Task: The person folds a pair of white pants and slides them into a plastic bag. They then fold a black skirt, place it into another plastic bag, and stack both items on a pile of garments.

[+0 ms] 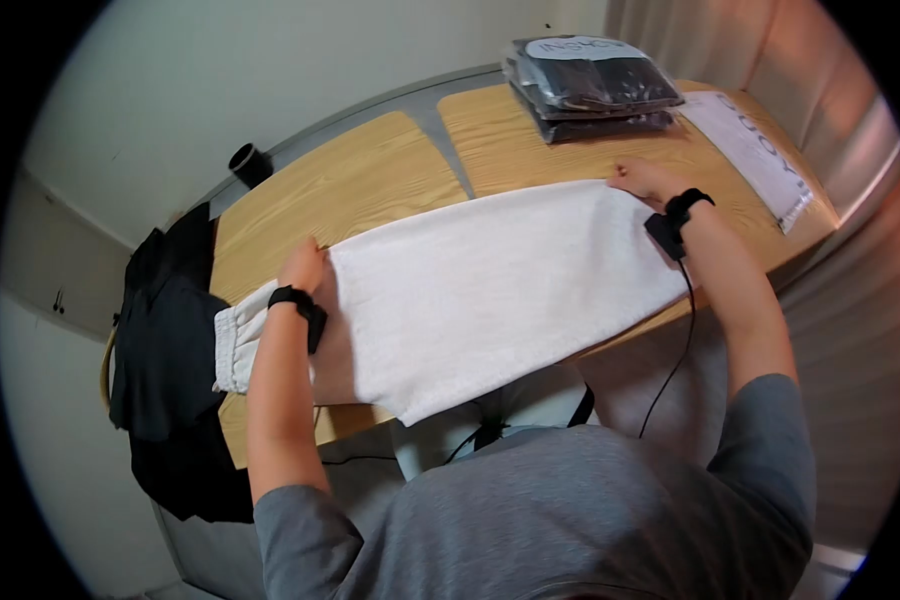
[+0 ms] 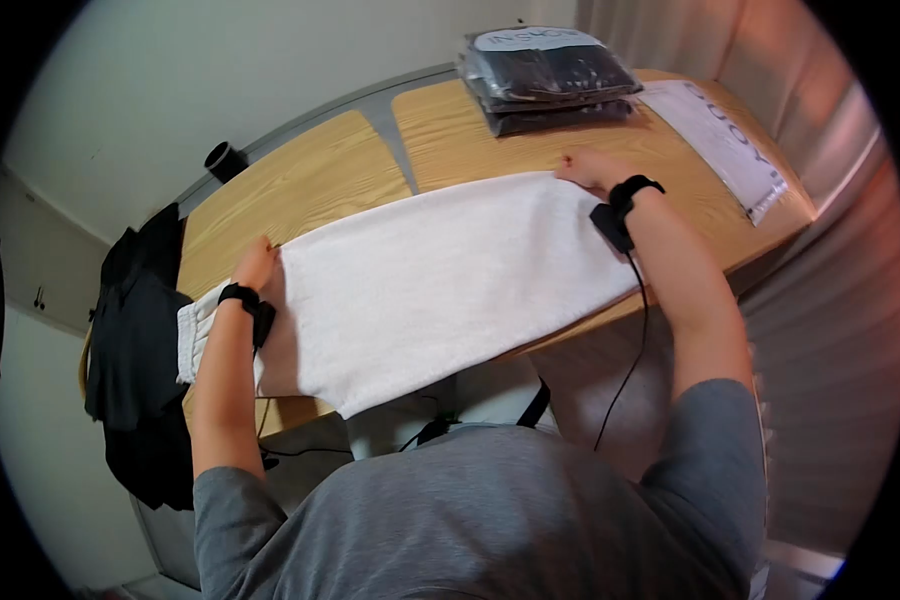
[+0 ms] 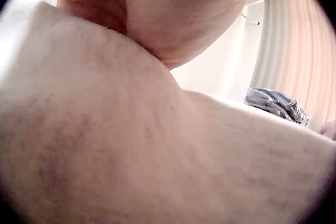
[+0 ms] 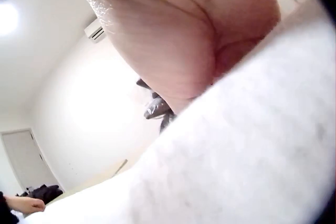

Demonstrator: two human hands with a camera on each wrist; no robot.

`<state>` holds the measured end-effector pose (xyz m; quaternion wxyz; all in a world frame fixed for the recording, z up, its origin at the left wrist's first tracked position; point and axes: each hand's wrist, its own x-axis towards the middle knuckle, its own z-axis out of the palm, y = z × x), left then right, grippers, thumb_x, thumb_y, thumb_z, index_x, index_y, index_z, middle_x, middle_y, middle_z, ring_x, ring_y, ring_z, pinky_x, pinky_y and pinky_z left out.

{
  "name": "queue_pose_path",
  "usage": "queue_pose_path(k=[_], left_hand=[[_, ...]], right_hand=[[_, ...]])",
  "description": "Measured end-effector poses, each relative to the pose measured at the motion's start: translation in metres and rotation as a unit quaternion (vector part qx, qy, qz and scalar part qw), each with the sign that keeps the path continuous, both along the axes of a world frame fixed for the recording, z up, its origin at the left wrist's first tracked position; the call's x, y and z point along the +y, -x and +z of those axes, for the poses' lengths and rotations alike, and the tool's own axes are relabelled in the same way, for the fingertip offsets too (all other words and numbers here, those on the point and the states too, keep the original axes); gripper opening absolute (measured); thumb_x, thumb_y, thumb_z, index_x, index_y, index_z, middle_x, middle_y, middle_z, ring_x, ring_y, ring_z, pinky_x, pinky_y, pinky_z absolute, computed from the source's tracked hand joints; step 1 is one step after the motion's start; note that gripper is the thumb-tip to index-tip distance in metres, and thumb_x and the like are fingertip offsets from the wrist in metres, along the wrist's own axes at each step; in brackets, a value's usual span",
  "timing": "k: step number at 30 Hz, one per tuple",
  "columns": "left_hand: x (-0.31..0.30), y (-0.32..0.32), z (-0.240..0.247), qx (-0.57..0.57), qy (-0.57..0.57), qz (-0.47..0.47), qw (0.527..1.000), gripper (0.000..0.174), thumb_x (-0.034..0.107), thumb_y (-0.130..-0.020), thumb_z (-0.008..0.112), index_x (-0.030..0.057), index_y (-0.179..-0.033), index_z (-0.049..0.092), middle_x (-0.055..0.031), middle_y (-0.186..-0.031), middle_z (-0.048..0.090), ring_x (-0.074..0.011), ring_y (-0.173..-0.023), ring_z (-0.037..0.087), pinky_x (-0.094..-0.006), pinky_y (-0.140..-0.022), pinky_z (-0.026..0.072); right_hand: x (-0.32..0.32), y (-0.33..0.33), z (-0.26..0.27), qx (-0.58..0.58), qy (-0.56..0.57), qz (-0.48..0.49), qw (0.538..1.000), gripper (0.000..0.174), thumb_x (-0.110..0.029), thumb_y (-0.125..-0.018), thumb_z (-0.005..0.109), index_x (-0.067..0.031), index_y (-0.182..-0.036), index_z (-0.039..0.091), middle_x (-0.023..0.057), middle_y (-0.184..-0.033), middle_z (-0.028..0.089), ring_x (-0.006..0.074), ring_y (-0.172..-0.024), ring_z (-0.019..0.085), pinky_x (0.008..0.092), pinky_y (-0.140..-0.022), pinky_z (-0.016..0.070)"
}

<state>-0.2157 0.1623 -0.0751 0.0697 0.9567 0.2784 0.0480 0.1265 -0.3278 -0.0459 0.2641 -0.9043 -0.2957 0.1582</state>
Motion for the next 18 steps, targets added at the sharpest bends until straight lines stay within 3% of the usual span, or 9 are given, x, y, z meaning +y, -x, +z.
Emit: queue_pose_path(k=[4,6,7,10,11,12,13,15,18], left_hand=[[0.018,0.008,-0.008,-0.026,0.055,-0.006,0.998,0.033,0.030,-0.086,0.055,0.0003,-0.099,0.056,-0.0238,-0.097,0.062,-0.0407,-0.093,0.058,-0.0468,-0.079,0.0458],[0.007,0.025,0.007,-0.073,-0.011,-0.037,0.997,0.045,0.036,-0.086,0.056,0.0022,-0.115,0.052,-0.0244,-0.104,0.060,-0.0403,-0.100,0.055,-0.0456,-0.086,0.0434],[0.019,0.036,0.001,-0.106,-0.039,-0.077,0.991,0.052,0.037,-0.085,0.057,0.0022,-0.123,0.047,-0.0254,-0.111,0.057,-0.0408,-0.104,0.052,-0.0463,-0.088,0.0418],[0.010,0.068,0.018,-0.052,-0.050,-0.061,0.996,0.062,0.038,-0.084,0.059,0.0006,-0.130,0.041,-0.0262,-0.128,0.044,-0.0466,-0.114,0.042,-0.0496,-0.095,0.0369],[0.039,0.083,-0.001,0.072,-0.192,-0.157,0.966,0.066,0.036,-0.082,0.062,-0.0016,-0.131,0.039,-0.0282,-0.133,0.038,-0.0496,-0.119,0.036,-0.0516,-0.098,0.0333],[0.017,0.092,0.014,0.076,-0.125,-0.099,0.984,0.072,0.037,-0.080,0.064,0.0006,-0.135,0.034,-0.0315,-0.137,0.030,-0.0522,-0.124,0.028,-0.0542,-0.101,0.0287],[0.018,0.105,0.007,-0.025,-0.040,-0.039,0.998,0.078,0.039,-0.081,0.063,0.0057,-0.141,0.026,-0.0337,-0.138,0.026,-0.0514,-0.129,0.020,-0.0563,-0.103,0.0238],[0.031,0.126,-0.010,0.032,-0.027,-0.050,0.998,0.083,0.042,-0.081,0.061,0.0095,-0.144,0.017,-0.0354,-0.141,0.019,-0.0521,-0.132,0.013,-0.0585,-0.104,0.0198],[-0.021,0.123,0.012,0.143,0.013,0.043,0.989,0.086,0.041,-0.082,0.061,0.0080,-0.145,0.013,-0.0348,-0.143,0.013,-0.0533,-0.132,0.007,-0.0599,-0.105,0.0168]], right_hand=[[-0.026,0.007,0.022,0.020,-0.009,0.000,1.000,0.022,-0.021,-0.079,0.068,-0.0045,-0.085,0.056,0.0046,-0.074,0.056,0.0152,-0.072,0.052,0.0314,-0.060,0.0430],[-0.054,-0.006,0.027,0.090,0.011,0.004,0.996,0.019,-0.015,-0.077,0.070,-0.0057,-0.086,0.057,0.0020,-0.069,0.054,0.0136,-0.070,0.052,0.0285,-0.058,0.0423],[-0.067,-0.005,0.034,0.088,0.014,-0.010,0.996,0.019,-0.015,-0.077,0.070,-0.0057,-0.086,0.057,0.0020,-0.069,0.054,0.0136,-0.070,0.052,0.0285,-0.058,0.0423],[-0.094,-0.001,0.055,0.179,0.079,-0.127,0.972,0.018,-0.011,-0.075,0.071,-0.0066,-0.085,0.057,-0.0005,-0.064,0.050,0.0123,-0.066,0.051,0.0262,-0.057,0.0419],[-0.101,-0.007,0.053,0.155,0.093,-0.097,0.979,0.019,-0.015,-0.075,0.071,-0.0058,-0.086,0.058,0.0007,-0.064,0.052,0.0132,-0.066,0.052,0.0270,-0.058,0.0426],[-0.106,-0.012,0.052,0.132,0.107,-0.065,0.983,0.021,-0.018,-0.075,0.071,-0.0051,-0.086,0.058,0.0018,-0.064,0.053,0.0142,-0.065,0.053,0.0279,-0.059,0.0433],[-0.106,-0.009,0.055,0.131,0.108,-0.070,0.983,0.021,-0.018,-0.075,0.071,-0.0051,-0.086,0.058,0.0018,-0.064,0.053,0.0142,-0.065,0.053,0.0279,-0.059,0.0433],[-0.100,0.006,0.062,-0.129,-0.072,-0.071,0.986,0.028,-0.028,-0.077,0.069,-0.0035,-0.087,0.059,0.0067,-0.068,0.057,0.0181,-0.067,0.055,0.0311,-0.061,0.0442],[-0.107,-0.002,0.056,-0.125,0.036,-0.060,0.990,0.036,-0.036,-0.080,0.064,-0.0017,-0.090,0.060,0.0086,-0.080,0.060,0.0167,-0.078,0.057,0.0287,-0.068,0.0446]])
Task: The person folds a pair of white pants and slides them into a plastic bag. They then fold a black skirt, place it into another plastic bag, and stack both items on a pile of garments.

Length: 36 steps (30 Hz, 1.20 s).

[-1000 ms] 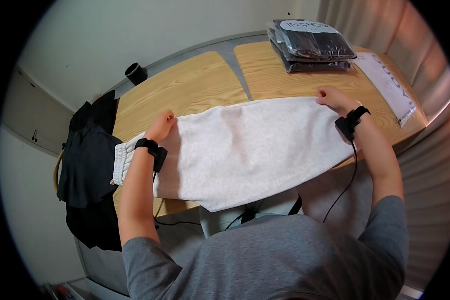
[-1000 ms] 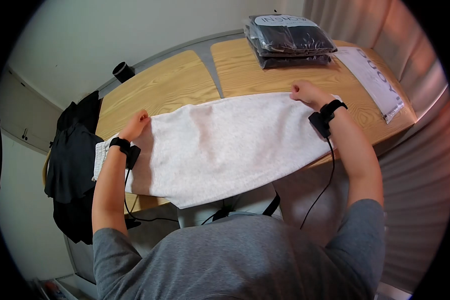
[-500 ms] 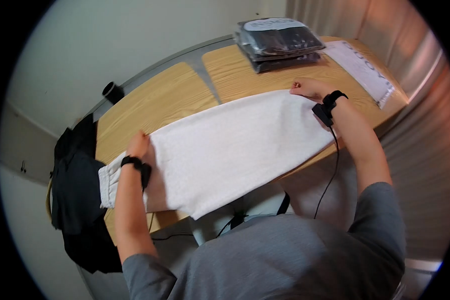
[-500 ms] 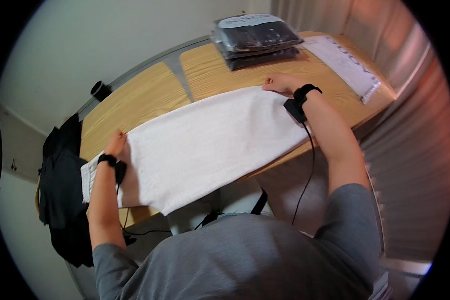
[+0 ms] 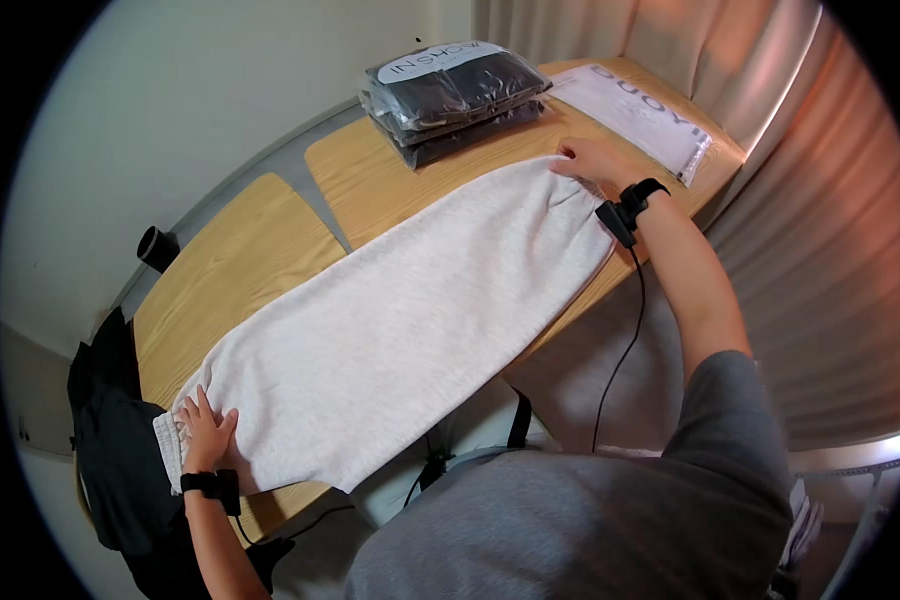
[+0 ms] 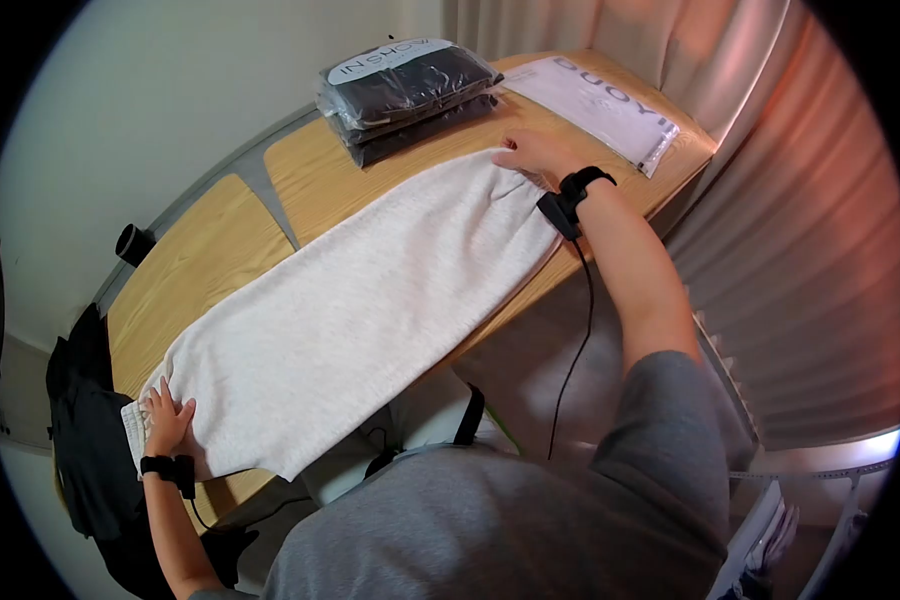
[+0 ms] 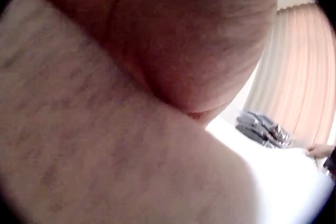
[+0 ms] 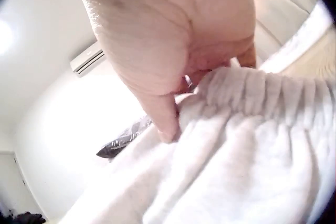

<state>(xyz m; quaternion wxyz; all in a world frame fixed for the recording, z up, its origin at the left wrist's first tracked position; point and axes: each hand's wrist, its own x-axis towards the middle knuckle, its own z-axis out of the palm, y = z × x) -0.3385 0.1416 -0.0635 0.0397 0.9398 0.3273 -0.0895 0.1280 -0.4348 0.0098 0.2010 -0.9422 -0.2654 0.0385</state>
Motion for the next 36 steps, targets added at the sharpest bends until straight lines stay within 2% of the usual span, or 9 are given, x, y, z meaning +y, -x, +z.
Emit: queue_pose_path(k=[6,11,15,21,26,29,30,32,36], left_hand=[[0.023,0.005,-0.028,-0.039,0.006,0.000,0.999,0.084,0.044,-0.083,0.059,0.0109,-0.145,0.013,-0.0332,-0.145,0.009,-0.0534,-0.133,0.004,-0.0612,-0.104,0.0158],[0.000,-0.003,-0.003,0.005,0.021,0.022,1.000,0.086,0.047,-0.084,0.057,0.0086,-0.145,0.010,-0.0349,-0.144,0.007,-0.0549,-0.132,0.003,-0.0624,-0.104,0.0145],[0.030,0.005,-0.026,0.004,0.023,-0.012,1.000,0.089,0.049,-0.085,0.055,0.0066,-0.145,0.006,-0.0381,-0.142,0.006,-0.0589,-0.130,0.002,-0.0625,-0.104,0.0126],[0.017,-0.008,-0.011,0.025,0.051,0.021,0.998,0.092,0.052,-0.083,0.056,0.0060,-0.145,0.006,-0.0398,-0.142,0.005,-0.0604,-0.129,0.000,-0.0624,-0.105,0.0111],[0.023,-0.006,-0.016,0.002,0.042,0.014,0.999,0.096,0.053,-0.080,0.059,0.0042,-0.144,0.008,-0.0412,-0.140,0.008,-0.0611,-0.128,0.003,-0.0630,-0.105,0.0096],[0.049,-0.004,-0.035,-0.023,0.028,-0.021,0.999,0.096,0.050,-0.078,0.063,0.0017,-0.144,0.013,-0.0429,-0.136,0.019,-0.0577,-0.130,0.010,-0.0585,-0.107,0.0087],[0.043,-0.003,-0.027,-0.071,0.041,-0.046,0.996,0.090,0.047,-0.079,0.063,0.0033,-0.143,0.017,-0.0399,-0.137,0.024,-0.0555,-0.130,0.016,-0.0563,-0.107,0.0133],[-0.011,-0.007,0.019,-0.121,0.009,-0.099,0.988,0.074,0.038,-0.083,0.062,0.0057,-0.140,0.027,-0.0327,-0.136,0.032,-0.0478,-0.129,0.026,-0.0505,-0.105,0.0235],[-0.110,0.009,0.058,-0.278,0.032,-0.231,0.932,0.057,0.026,-0.079,0.068,0.0062,-0.128,0.047,-0.0195,-0.130,0.046,-0.0376,-0.122,0.041,-0.0436,-0.101,0.0338]], right_hand=[[-0.023,0.023,0.004,0.137,0.009,-0.199,0.970,0.060,-0.054,-0.076,0.064,0.0059,-0.081,0.061,0.0143,-0.072,0.060,0.0236,-0.060,0.059,0.0308,-0.053,0.0460],[-0.022,0.068,-0.006,0.289,-0.123,-0.260,0.913,0.048,-0.037,-0.075,0.073,0.0068,-0.093,0.064,0.0122,-0.081,0.066,0.0221,-0.063,0.061,0.0349,-0.056,0.0487],[-0.035,0.062,-0.018,0.205,-0.283,-0.109,0.931,0.055,-0.030,-0.076,0.073,0.0026,-0.117,0.056,0.0117,-0.102,0.064,0.0190,-0.088,0.061,0.0294,-0.077,0.0487],[-0.066,0.024,-0.003,0.159,-0.230,-0.151,0.948,0.055,-0.029,-0.074,0.074,0.0018,-0.116,0.056,0.0127,-0.101,0.065,0.0171,-0.085,0.061,0.0286,-0.075,0.0484],[-0.039,0.037,-0.045,-0.064,-0.045,-0.216,0.973,0.050,-0.025,-0.077,0.069,0.0000,-0.118,0.056,0.0182,-0.105,0.064,0.0297,-0.094,0.062,0.0336,-0.082,0.0471],[0.000,0.096,-0.019,-0.047,-0.094,-0.108,0.989,0.050,-0.025,-0.082,0.063,-0.0072,-0.127,0.050,0.0194,-0.123,0.055,0.0359,-0.113,0.052,0.0401,-0.094,0.0411],[0.011,0.117,-0.020,-0.022,-0.096,-0.090,0.991,0.050,-0.025,-0.082,0.063,-0.0072,-0.127,0.050,0.0194,-0.123,0.055,0.0359,-0.113,0.052,0.0401,-0.094,0.0411],[0.033,0.150,-0.031,-0.307,0.122,0.042,0.943,0.049,-0.030,-0.086,0.057,-0.0145,-0.131,0.045,0.0154,-0.137,0.043,0.0358,-0.126,0.039,0.0470,-0.101,0.0326],[0.042,0.153,-0.088,-0.159,0.080,0.063,0.982,0.048,-0.034,-0.086,0.055,-0.0159,-0.130,0.045,0.0136,-0.140,0.038,0.0349,-0.130,0.033,0.0519,-0.103,0.0268]])
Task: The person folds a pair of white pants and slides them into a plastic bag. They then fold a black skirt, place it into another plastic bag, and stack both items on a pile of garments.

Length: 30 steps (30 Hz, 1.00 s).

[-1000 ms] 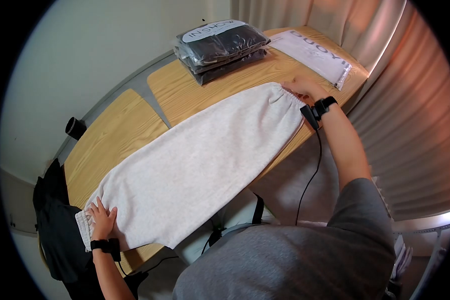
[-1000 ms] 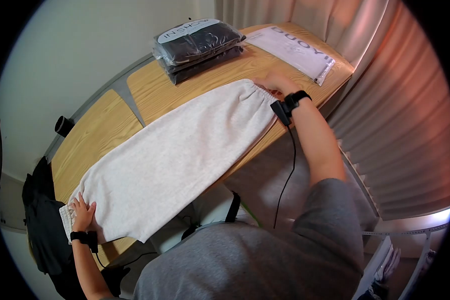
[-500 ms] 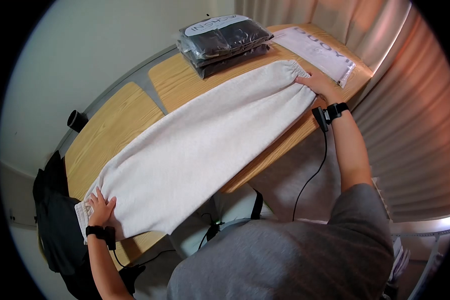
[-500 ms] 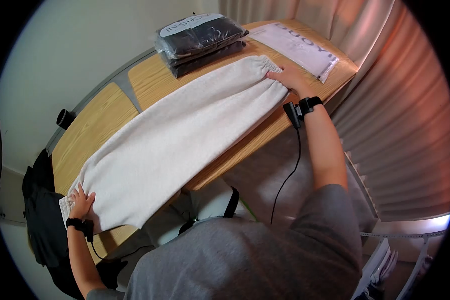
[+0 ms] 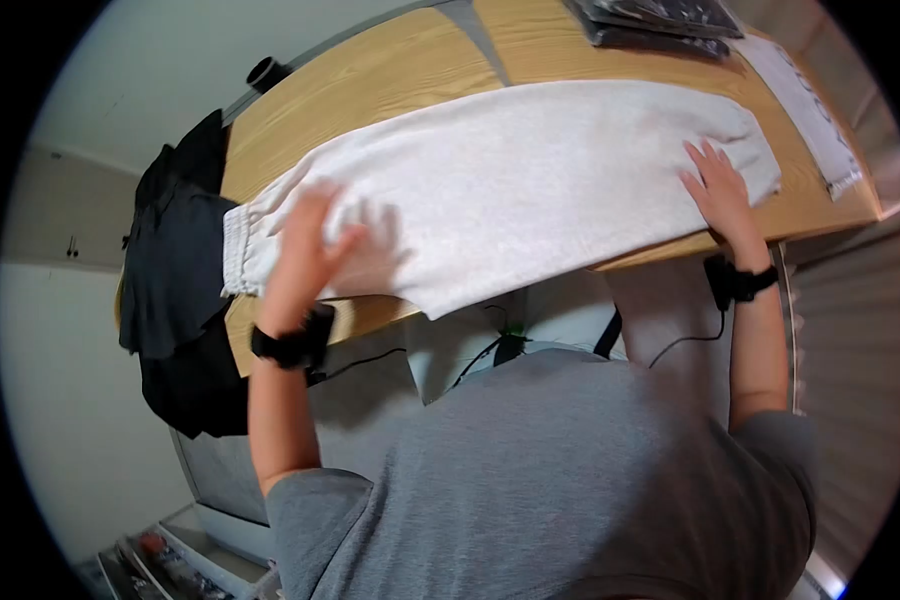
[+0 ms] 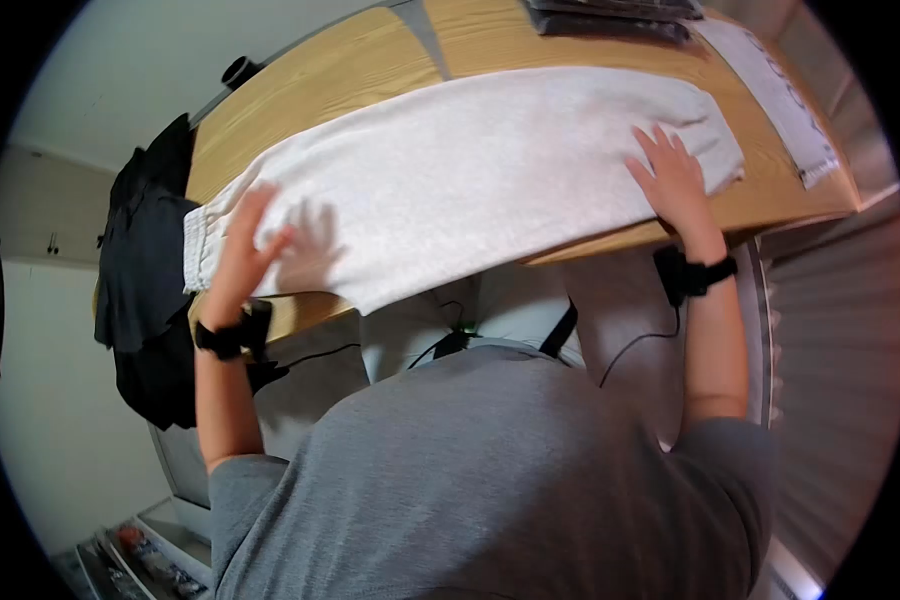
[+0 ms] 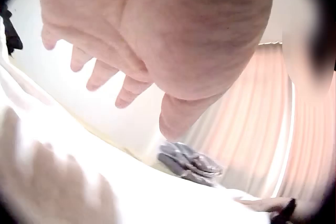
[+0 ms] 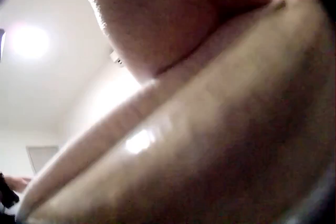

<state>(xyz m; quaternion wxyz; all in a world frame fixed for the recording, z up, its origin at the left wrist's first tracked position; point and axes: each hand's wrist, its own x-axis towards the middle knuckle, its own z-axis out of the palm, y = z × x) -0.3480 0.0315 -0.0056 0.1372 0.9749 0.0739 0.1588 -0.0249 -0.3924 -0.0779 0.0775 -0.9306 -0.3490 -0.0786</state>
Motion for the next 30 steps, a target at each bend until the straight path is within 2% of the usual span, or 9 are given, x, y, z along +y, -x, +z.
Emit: queue_pose_path(k=[3,5,9,15,16,20,25,26,30], left_hand=[[-0.074,0.015,0.004,0.011,0.072,-0.062,0.995,0.049,0.020,-0.071,0.075,0.0065,-0.115,0.058,-0.0151,-0.115,0.056,-0.0323,-0.108,0.052,-0.0389,-0.093,0.0411],[-0.102,0.020,-0.003,0.046,0.065,-0.080,0.994,0.047,0.021,-0.067,0.077,0.0076,-0.108,0.060,-0.0127,-0.107,0.057,-0.0288,-0.101,0.053,-0.0380,-0.086,0.0428],[-0.123,0.023,-0.039,-0.001,0.057,-0.053,0.997,0.044,0.017,-0.065,0.076,0.0096,-0.106,0.061,-0.0091,-0.104,0.056,-0.0280,-0.097,0.053,-0.0392,-0.081,0.0429],[-0.109,0.011,-0.041,-0.075,0.095,0.008,0.993,0.017,0.005,-0.078,0.061,0.0020,-0.096,0.062,-0.0125,-0.085,0.059,-0.0311,-0.081,0.056,-0.0369,-0.072,0.0457],[-0.107,0.005,-0.030,-0.073,0.106,0.010,0.992,0.012,0.006,-0.083,0.057,-0.0004,-0.091,0.061,-0.0151,-0.077,0.057,-0.0330,-0.073,0.056,-0.0374,-0.067,0.0453],[-0.102,-0.014,-0.004,-0.074,0.151,0.021,0.986,0.014,0.014,-0.083,0.057,0.0007,-0.084,0.061,-0.0139,-0.077,0.058,-0.0322,-0.074,0.056,-0.0386,-0.065,0.0449],[-0.102,-0.015,-0.001,-0.102,0.123,-0.033,0.987,0.025,0.027,-0.076,0.065,0.0043,-0.088,0.064,-0.0124,-0.085,0.059,-0.0302,-0.084,0.056,-0.0388,-0.072,0.0449],[-0.101,-0.009,0.002,-0.066,0.097,-0.055,0.992,0.035,0.022,-0.072,0.070,0.0056,-0.101,0.063,-0.0114,-0.105,0.059,-0.0307,-0.100,0.053,-0.0388,-0.086,0.0425],[-0.105,0.004,-0.008,-0.032,0.002,-0.014,0.999,0.047,0.005,-0.068,0.068,0.0103,-0.114,0.060,-0.0105,-0.120,0.056,-0.0311,-0.115,0.049,-0.0412,-0.095,0.0393]], right_hand=[[0.017,0.031,0.014,-0.042,0.026,-0.111,0.993,0.043,-0.030,-0.086,0.057,-0.0125,-0.125,0.051,0.0143,-0.135,0.045,0.0336,-0.128,0.037,0.0493,-0.103,0.0281],[0.041,0.060,0.016,-0.020,-0.169,0.093,0.981,0.040,-0.026,-0.085,0.060,-0.0090,-0.120,0.055,0.0141,-0.130,0.050,0.0312,-0.125,0.041,0.0476,-0.104,0.0283],[0.104,0.156,0.039,0.095,-0.137,0.347,0.923,0.044,-0.027,-0.076,0.069,-0.0081,-0.114,0.058,0.0143,-0.122,0.055,0.0293,-0.120,0.046,0.0467,-0.103,0.0310],[0.137,0.168,0.035,0.146,-0.112,0.320,0.929,0.040,-0.013,-0.073,0.069,-0.0110,-0.112,0.059,0.0127,-0.113,0.060,0.0300,-0.113,0.052,0.0430,-0.098,0.0385],[0.139,0.159,0.028,0.097,-0.162,0.338,0.922,0.029,-0.012,-0.078,0.063,-0.0111,-0.107,0.060,0.0135,-0.097,0.064,0.0311,-0.095,0.060,0.0398,-0.085,0.0465],[0.153,0.139,0.046,0.225,-0.121,0.266,0.930,0.018,-0.022,-0.087,0.052,-0.0111,-0.100,0.060,0.0176,-0.078,0.062,0.0358,-0.071,0.060,0.0405,-0.062,0.0474],[0.154,0.136,0.053,0.249,-0.099,0.256,0.929,0.019,-0.021,-0.086,0.053,-0.0114,-0.101,0.059,0.0170,-0.081,0.063,0.0355,-0.074,0.061,0.0406,-0.065,0.0482],[0.153,0.138,0.051,0.241,-0.099,0.254,0.931,0.019,-0.021,-0.086,0.053,-0.0116,-0.102,0.059,0.0170,-0.081,0.063,0.0357,-0.074,0.061,0.0408,-0.066,0.0483],[0.144,0.154,0.051,0.216,-0.060,0.264,0.938,0.023,-0.017,-0.084,0.055,-0.0104,-0.106,0.058,0.0156,-0.088,0.064,0.0344,-0.079,0.061,0.0402,-0.070,0.0490]])
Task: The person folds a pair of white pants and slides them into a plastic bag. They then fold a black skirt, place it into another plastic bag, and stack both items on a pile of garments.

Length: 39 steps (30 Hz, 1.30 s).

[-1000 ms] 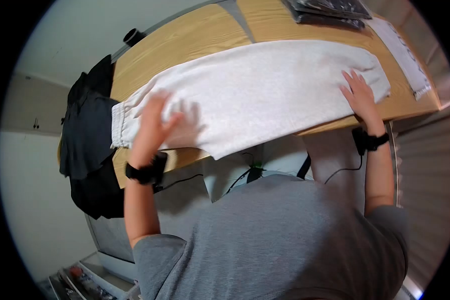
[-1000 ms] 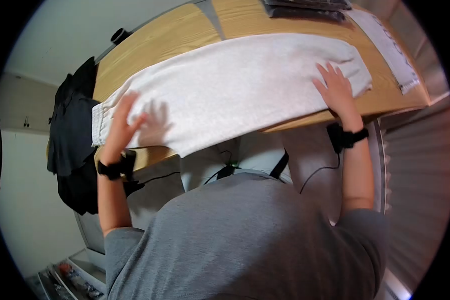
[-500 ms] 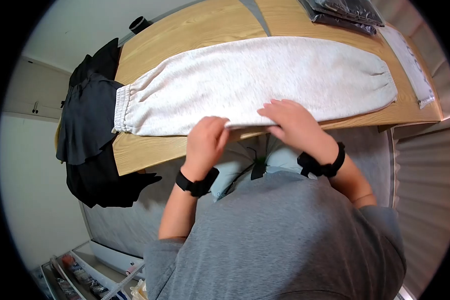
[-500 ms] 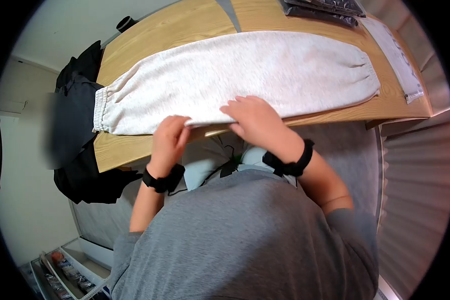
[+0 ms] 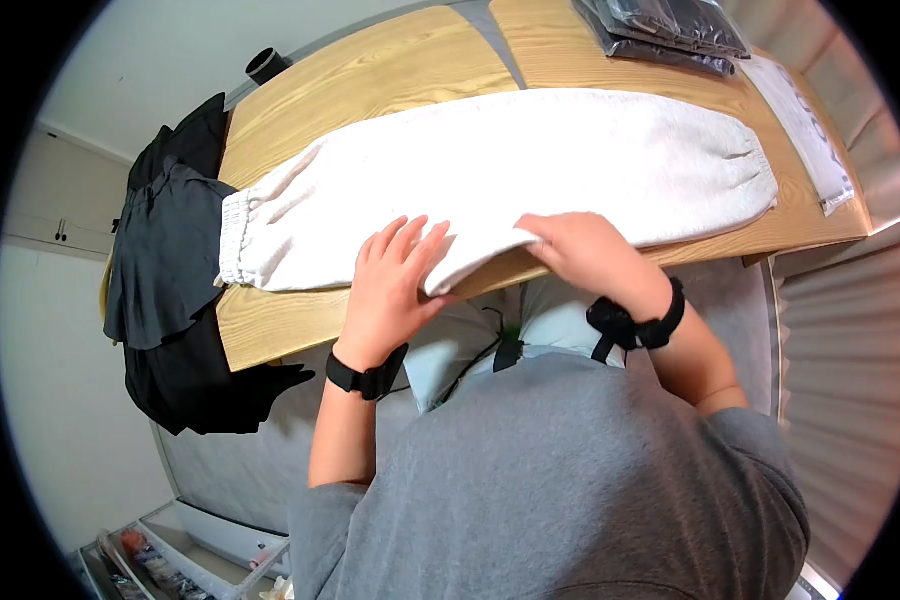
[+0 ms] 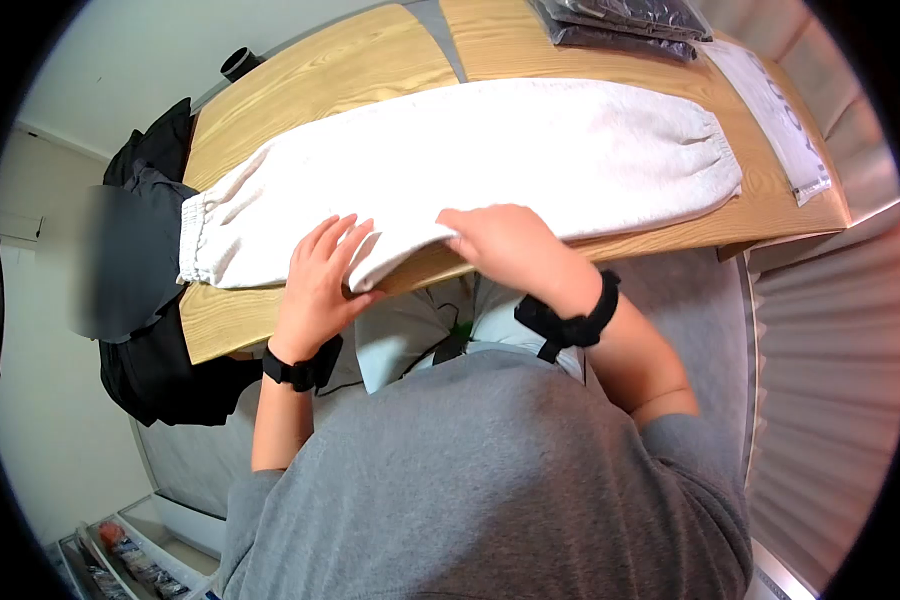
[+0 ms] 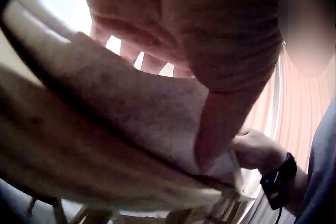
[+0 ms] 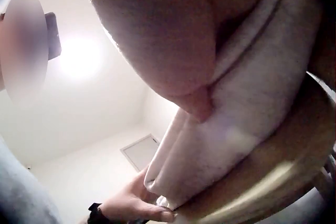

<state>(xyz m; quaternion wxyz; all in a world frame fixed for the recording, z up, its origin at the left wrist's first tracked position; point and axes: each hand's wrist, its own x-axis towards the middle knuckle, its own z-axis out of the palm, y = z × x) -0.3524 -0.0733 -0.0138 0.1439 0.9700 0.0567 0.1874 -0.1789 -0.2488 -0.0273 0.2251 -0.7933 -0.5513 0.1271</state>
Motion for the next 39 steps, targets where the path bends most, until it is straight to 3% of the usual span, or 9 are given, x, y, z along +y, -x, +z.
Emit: queue_pose_path(k=[4,8,12,21,26,28,31,35,39], left_hand=[[0.023,0.012,-0.023,0.033,-0.026,-0.012,0.999,0.053,-0.009,-0.066,0.054,0.0120,-0.114,0.060,-0.0073,-0.118,0.058,-0.0309,-0.111,0.051,-0.0418,-0.094,0.0391],[0.021,0.018,-0.031,0.039,-0.009,-0.029,0.999,0.053,-0.010,-0.065,0.054,0.0111,-0.113,0.061,-0.0075,-0.119,0.058,-0.0323,-0.114,0.050,-0.0417,-0.093,0.0403],[0.015,0.020,-0.038,0.056,0.003,0.002,0.998,0.056,-0.013,-0.065,0.051,0.0114,-0.115,0.061,-0.0083,-0.125,0.055,-0.0337,-0.121,0.045,-0.0456,-0.098,0.0372],[0.012,0.023,-0.051,0.027,0.021,0.036,0.999,0.059,-0.013,-0.065,0.051,0.0140,-0.116,0.061,-0.0074,-0.129,0.052,-0.0320,-0.126,0.040,-0.0506,-0.103,0.0283],[0.027,0.027,-0.037,0.021,0.097,0.001,0.995,0.055,-0.013,-0.064,0.050,0.0118,-0.112,0.062,-0.0090,-0.117,0.061,-0.0315,-0.117,0.050,-0.0424,-0.096,0.0396],[0.036,0.022,-0.025,0.032,0.102,0.018,0.994,0.042,-0.008,-0.070,0.053,0.0090,-0.107,0.062,-0.0135,-0.103,0.064,-0.0334,-0.099,0.059,-0.0385,-0.082,0.0476],[0.049,0.004,-0.001,0.065,0.149,0.082,0.983,0.017,0.008,-0.084,0.055,0.0016,-0.099,0.058,-0.0228,-0.074,0.055,-0.0392,-0.070,0.055,-0.0406,-0.060,0.0425],[0.078,-0.026,0.015,0.103,0.152,0.081,0.980,0.018,0.015,-0.088,0.055,-0.0009,-0.096,0.057,-0.0218,-0.068,0.052,-0.0355,-0.064,0.054,-0.0374,-0.059,0.0424],[0.092,-0.035,0.001,0.113,0.166,0.092,0.975,0.022,0.018,-0.085,0.059,-0.0032,-0.088,0.061,-0.0191,-0.070,0.059,-0.0279,-0.064,0.057,-0.0335,-0.060,0.0445]], right_hand=[[-0.019,0.009,-0.029,-0.154,-0.088,0.062,0.982,0.043,-0.019,-0.073,0.069,-0.0126,-0.113,0.057,0.0120,-0.124,0.053,0.0267,-0.118,0.048,0.0417,-0.098,0.0371],[-0.033,0.006,-0.022,-0.232,0.029,-0.023,0.972,0.079,-0.032,-0.064,0.077,-0.0176,-0.134,0.042,0.0127,-0.138,0.040,0.0333,-0.130,0.033,0.0526,-0.103,0.0276],[-0.052,-0.020,-0.023,-0.234,0.040,-0.133,0.962,0.086,-0.040,-0.063,0.075,-0.0165,-0.137,0.039,0.0139,-0.140,0.037,0.0395,-0.128,0.032,0.0550,-0.102,0.0276],[-0.073,-0.021,-0.021,-0.200,0.010,-0.110,0.974,0.070,-0.017,-0.064,0.073,-0.0119,-0.129,0.048,0.0133,-0.136,0.043,0.0366,-0.127,0.036,0.0481,-0.100,0.0337],[-0.099,-0.052,-0.036,-0.170,-0.086,-0.082,0.978,0.057,0.001,-0.061,0.061,-0.0107,-0.117,0.057,0.0092,-0.124,0.055,0.0307,-0.117,0.048,0.0412,-0.095,0.0410],[-0.100,-0.068,-0.032,-0.098,-0.112,-0.103,0.984,0.051,0.006,-0.061,0.056,-0.0114,-0.108,0.061,0.0101,-0.110,0.063,0.0318,-0.103,0.057,0.0387,-0.085,0.0465],[-0.087,-0.094,0.014,0.028,-0.012,-0.099,0.995,0.030,-0.004,-0.073,0.058,-0.0052,-0.102,0.062,0.0191,-0.096,0.064,0.0351,-0.093,0.060,0.0366,-0.081,0.0473],[-0.060,-0.141,0.032,0.115,0.080,-0.004,0.990,0.025,-0.020,-0.084,0.057,-0.0012,-0.099,0.063,0.0186,-0.087,0.065,0.0294,-0.078,0.060,0.0348,-0.071,0.0457],[-0.043,-0.146,0.034,0.114,0.151,-0.065,0.980,0.031,-0.027,-0.083,0.061,-0.0017,-0.100,0.063,0.0174,-0.088,0.065,0.0268,-0.079,0.058,0.0350,-0.070,0.0452]])
